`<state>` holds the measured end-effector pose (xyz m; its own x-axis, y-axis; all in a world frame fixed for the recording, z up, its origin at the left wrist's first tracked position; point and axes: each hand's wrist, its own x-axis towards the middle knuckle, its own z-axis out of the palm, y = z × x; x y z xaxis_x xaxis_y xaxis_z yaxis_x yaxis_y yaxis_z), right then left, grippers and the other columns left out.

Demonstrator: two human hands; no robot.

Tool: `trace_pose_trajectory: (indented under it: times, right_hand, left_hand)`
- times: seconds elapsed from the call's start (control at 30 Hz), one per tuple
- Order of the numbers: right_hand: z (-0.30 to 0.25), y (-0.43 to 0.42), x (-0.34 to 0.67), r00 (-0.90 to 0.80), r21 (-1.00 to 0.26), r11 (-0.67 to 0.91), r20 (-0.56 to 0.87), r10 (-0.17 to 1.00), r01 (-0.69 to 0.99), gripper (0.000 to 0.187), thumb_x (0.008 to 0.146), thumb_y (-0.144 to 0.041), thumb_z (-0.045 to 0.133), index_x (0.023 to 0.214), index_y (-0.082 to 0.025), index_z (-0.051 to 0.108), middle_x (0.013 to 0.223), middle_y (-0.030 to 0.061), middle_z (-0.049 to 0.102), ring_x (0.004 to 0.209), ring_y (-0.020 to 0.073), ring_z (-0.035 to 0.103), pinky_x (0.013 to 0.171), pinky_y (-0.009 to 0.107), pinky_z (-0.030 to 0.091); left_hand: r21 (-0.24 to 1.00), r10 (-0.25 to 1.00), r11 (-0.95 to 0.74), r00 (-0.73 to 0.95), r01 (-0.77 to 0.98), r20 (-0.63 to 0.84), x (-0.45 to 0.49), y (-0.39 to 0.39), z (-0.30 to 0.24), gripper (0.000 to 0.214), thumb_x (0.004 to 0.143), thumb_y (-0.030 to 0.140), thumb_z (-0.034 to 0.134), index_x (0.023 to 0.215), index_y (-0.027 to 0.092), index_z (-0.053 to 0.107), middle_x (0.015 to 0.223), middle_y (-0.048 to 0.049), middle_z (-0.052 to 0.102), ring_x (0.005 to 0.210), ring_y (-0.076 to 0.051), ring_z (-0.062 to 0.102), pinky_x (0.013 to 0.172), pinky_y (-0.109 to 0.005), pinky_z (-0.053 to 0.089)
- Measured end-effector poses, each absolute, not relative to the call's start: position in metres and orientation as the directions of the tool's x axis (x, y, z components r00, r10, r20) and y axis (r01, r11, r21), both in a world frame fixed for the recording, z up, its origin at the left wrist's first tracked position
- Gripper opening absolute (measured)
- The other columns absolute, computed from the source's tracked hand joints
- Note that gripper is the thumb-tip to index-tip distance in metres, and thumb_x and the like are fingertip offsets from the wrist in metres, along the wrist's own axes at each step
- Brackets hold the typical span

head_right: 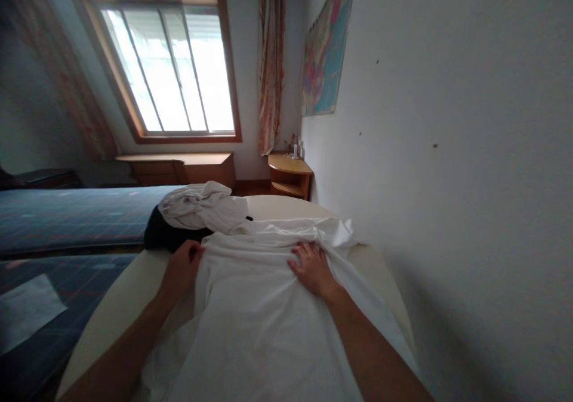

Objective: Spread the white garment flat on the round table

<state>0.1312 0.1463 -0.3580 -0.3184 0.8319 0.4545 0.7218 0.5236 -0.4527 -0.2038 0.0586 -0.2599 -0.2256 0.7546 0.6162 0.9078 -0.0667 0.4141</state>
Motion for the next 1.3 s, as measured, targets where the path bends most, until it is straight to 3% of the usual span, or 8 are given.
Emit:
trace_pose_trajectory:
  times: [0.2, 0.53, 0.73, 0.83, 0.97, 1.07, 1.2, 1.3]
  right_hand:
    - [-0.361, 0.151, 0.129, -0.278, -0.464, 0.511, 0.482, 0.831, 0.724, 0.032, 0.097, -0.040, 0.046, 0.117, -0.022, 0.064, 0.132, 0.0080, 0.058, 0.127, 0.0261, 0.049, 0.112, 0.047, 0.028]
    - [-0.350, 0.151, 0.129, -0.258, -0.446, 0.547, 0.559, 0.788, 0.708, 0.016, 0.092, -0.018, 0.052, 0.102, -0.015, 0.065, 0.113, 0.0101, 0.065, 0.108, 0.0232, 0.059, 0.098, 0.036, 0.043]
    - [-0.322, 0.113, 0.103, -0.517, -0.157, 0.810, 0.697, 0.496, 0.565, 0.023, 0.087, -0.006, 0.052, 0.100, -0.019, 0.066, 0.117, 0.0082, 0.066, 0.113, 0.0228, 0.056, 0.101, 0.040, 0.041]
    - [-0.308, 0.069, 0.075, -0.670, -0.116, 0.928, 0.660, 0.339, 0.354, 0.014, 0.093, -0.020, 0.055, 0.103, -0.021, 0.065, 0.121, 0.0051, 0.066, 0.114, 0.0194, 0.056, 0.104, 0.038, 0.039]
    - [-0.312, 0.010, 0.042, -0.833, -0.049, 0.998, 0.549, 0.061, 0.040, 0.042, 0.097, -0.048, 0.050, 0.132, -0.024, 0.053, 0.140, 0.0034, 0.056, 0.136, 0.0202, 0.042, 0.116, 0.040, 0.027]
    - [-0.326, -0.011, 0.031, -0.862, -0.013, 0.999, 0.505, -0.035, -0.047, 0.041, 0.100, -0.041, 0.048, 0.138, -0.025, 0.047, 0.144, 0.0018, 0.053, 0.141, 0.0191, 0.036, 0.119, 0.041, 0.021]
    - [-0.330, -0.007, 0.036, -0.889, -0.078, 0.985, 0.446, -0.102, -0.152, 0.019, 0.097, -0.029, 0.055, 0.115, -0.027, 0.061, 0.127, -0.0052, 0.065, 0.134, 0.0156, 0.044, 0.120, 0.038, 0.015]
    - [-0.325, -0.003, 0.043, -0.920, -0.153, 0.977, 0.384, -0.081, -0.150, 0.009, 0.086, -0.031, 0.070, 0.084, -0.024, 0.065, 0.099, -0.0070, 0.072, 0.107, 0.0142, 0.060, 0.115, 0.035, 0.021]
  left_hand:
    - [0.575, 0.871, -0.174, -0.148, 0.800, 0.469, -0.204, 0.060, -0.269, 0.034, 0.080, 0.048, 0.056, 0.097, 0.019, 0.062, 0.075, -0.0004, 0.067, 0.064, -0.018, 0.062, 0.064, -0.028, 0.049]
    - [0.480, 0.718, -0.372, -0.082, 0.794, 0.691, -0.208, 0.064, -0.265, 0.024, 0.084, 0.037, 0.054, 0.080, 0.018, 0.069, 0.101, -0.0079, 0.067, 0.095, -0.021, 0.064, 0.076, -0.031, 0.056]
    - [0.391, 0.795, -0.346, 0.046, 0.853, 0.604, -0.216, 0.073, -0.278, 0.039, 0.092, 0.036, 0.045, 0.119, 0.020, 0.069, 0.124, -0.0095, 0.060, 0.110, -0.021, 0.061, 0.097, -0.038, 0.051]
    - [0.287, 0.787, -0.347, 0.111, 0.893, 0.607, -0.224, 0.077, -0.283, 0.045, 0.089, 0.035, 0.049, 0.129, 0.019, 0.063, 0.131, -0.0110, 0.058, 0.122, -0.025, 0.054, 0.109, -0.046, 0.042]
    - [0.213, 0.777, -0.377, 0.183, 0.902, 0.602, -0.232, 0.079, -0.288, 0.048, 0.089, 0.035, 0.050, 0.132, 0.018, 0.060, 0.133, -0.0123, 0.058, 0.127, -0.029, 0.049, 0.112, -0.050, 0.037]
    - [0.203, 0.774, -0.396, 0.207, 0.896, 0.598, -0.238, 0.081, -0.291, 0.049, 0.089, 0.035, 0.050, 0.135, 0.019, 0.058, 0.136, -0.0122, 0.056, 0.129, -0.029, 0.049, 0.113, -0.049, 0.038]
    - [0.204, 0.770, -0.389, 0.195, 0.898, 0.608, -0.243, 0.087, -0.295, 0.049, 0.089, 0.032, 0.049, 0.136, 0.020, 0.057, 0.137, -0.0121, 0.055, 0.129, -0.029, 0.049, 0.113, -0.048, 0.038]
    - [0.202, 0.774, -0.379, 0.190, 0.903, 0.604, -0.245, 0.089, -0.297, 0.048, 0.087, 0.029, 0.049, 0.134, 0.020, 0.059, 0.136, -0.0121, 0.056, 0.129, -0.029, 0.049, 0.113, -0.048, 0.038]
